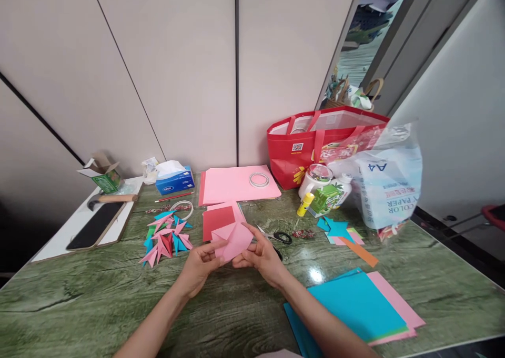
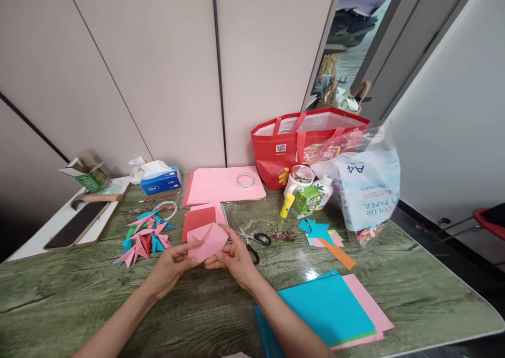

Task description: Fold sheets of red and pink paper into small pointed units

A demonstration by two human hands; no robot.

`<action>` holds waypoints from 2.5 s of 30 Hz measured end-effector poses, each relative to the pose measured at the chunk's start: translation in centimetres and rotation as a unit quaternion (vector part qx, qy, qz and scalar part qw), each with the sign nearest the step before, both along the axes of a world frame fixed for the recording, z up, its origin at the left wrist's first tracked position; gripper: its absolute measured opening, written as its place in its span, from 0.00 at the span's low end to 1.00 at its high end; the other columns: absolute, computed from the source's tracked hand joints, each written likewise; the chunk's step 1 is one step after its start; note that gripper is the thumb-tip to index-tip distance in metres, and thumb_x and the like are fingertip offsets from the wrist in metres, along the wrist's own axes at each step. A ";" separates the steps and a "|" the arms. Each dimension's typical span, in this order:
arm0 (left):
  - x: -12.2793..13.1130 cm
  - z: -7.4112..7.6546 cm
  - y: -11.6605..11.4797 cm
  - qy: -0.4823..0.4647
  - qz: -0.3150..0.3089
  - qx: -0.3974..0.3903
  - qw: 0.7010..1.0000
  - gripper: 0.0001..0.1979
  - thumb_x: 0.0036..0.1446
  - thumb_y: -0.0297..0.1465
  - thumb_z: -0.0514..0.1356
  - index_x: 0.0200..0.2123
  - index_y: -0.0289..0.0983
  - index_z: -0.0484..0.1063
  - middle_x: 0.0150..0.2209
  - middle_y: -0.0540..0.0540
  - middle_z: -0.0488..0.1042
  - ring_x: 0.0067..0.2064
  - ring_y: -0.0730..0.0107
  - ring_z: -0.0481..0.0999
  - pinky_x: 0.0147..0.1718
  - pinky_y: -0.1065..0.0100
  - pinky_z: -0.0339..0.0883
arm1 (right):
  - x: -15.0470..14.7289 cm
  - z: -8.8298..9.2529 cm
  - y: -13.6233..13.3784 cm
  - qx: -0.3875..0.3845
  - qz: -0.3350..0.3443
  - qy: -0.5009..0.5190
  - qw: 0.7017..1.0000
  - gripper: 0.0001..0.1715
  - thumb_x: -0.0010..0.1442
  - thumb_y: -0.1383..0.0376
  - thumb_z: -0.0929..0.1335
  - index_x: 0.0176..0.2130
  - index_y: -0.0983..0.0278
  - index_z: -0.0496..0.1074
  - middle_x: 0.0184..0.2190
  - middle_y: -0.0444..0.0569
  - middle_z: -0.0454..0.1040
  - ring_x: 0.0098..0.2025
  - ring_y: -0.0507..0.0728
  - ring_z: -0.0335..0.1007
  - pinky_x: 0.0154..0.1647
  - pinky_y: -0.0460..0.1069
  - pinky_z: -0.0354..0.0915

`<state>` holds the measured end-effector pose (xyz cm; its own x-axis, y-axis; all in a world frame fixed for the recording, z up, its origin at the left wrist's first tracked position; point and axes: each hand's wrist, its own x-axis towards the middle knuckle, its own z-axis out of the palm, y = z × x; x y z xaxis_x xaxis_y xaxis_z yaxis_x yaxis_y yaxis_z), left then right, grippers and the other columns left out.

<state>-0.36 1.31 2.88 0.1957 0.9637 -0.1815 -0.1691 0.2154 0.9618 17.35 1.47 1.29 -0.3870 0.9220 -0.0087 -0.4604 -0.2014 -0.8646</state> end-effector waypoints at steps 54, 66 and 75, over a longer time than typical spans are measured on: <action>-0.8 -2.0 2.6 -0.154 -0.067 -0.021 0.986 0.30 0.41 0.25 0.65 0.51 0.38 0.65 0.50 0.39 0.69 0.52 0.57 0.65 0.52 0.61 0.55 | -1.5 -3.7 2.5 0.140 -0.160 -0.270 0.939 0.08 0.45 0.63 0.71 0.29 0.64 0.73 0.27 0.46 0.70 0.28 0.52 0.65 0.27 0.45 0.62; -0.5 -3.5 2.5 -0.070 0.023 -0.011 0.997 0.19 0.43 0.29 0.64 0.42 0.37 0.73 0.43 0.42 0.75 0.45 0.59 0.72 0.45 0.60 0.64 | -1.7 -3.1 2.3 0.134 -0.165 -0.270 0.939 0.07 0.45 0.66 0.71 0.30 0.64 0.73 0.27 0.45 0.70 0.27 0.52 0.65 0.25 0.44 0.62; -0.3 -4.4 2.7 -0.026 0.117 -0.002 0.993 0.16 0.41 0.32 0.64 0.38 0.36 0.75 0.40 0.44 0.77 0.38 0.62 0.75 0.40 0.62 0.70 | -1.9 -3.5 2.3 0.068 -0.107 -0.162 0.979 0.15 0.45 0.66 0.70 0.37 0.62 0.72 0.31 0.45 0.74 0.33 0.54 0.71 0.37 0.49 0.66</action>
<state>-0.71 4.05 -1.49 -0.0250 0.9832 -0.1809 -0.2649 0.1680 0.9495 15.45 3.74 -2.24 -0.1818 0.9829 0.0300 -0.1764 -0.0025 -0.9843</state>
